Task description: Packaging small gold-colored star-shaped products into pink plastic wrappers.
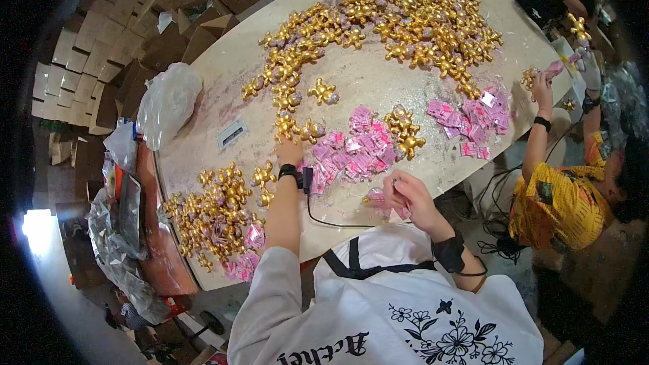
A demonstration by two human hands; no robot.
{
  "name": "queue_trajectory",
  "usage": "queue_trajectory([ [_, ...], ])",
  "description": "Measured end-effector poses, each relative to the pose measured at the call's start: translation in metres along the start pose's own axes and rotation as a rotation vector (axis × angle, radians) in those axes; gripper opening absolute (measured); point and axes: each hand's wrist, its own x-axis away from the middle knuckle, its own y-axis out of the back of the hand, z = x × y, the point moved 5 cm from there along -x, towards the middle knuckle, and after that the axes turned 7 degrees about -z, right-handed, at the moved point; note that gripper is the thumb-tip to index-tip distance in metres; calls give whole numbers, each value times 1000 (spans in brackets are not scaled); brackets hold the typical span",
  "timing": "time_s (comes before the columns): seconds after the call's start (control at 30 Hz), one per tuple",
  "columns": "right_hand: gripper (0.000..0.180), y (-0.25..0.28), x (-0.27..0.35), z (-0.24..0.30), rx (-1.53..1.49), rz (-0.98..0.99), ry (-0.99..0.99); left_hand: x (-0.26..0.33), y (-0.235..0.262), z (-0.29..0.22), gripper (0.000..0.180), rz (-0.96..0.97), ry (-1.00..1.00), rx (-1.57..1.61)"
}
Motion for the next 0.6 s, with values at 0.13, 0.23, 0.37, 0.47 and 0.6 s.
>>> queue_trajectory([
  [0.13,48,-11,-7,10,178,-25,94,-26,-4,8,84,20,-27,132],
  [0.23,50,-18,-6,0,220,-18,156,-12,-5,7,85,-81,8,52],
  [0.37,46,-35,-8,11,273,42,195,-1,21,17,82,-133,-208,161],
  [0.47,43,-33,-11,11,362,0,57,26,50,36,52,9,-208,983],
  [0.6,37,-44,-16,18,574,131,128,174,191,-11,34,604,30,1732],
])
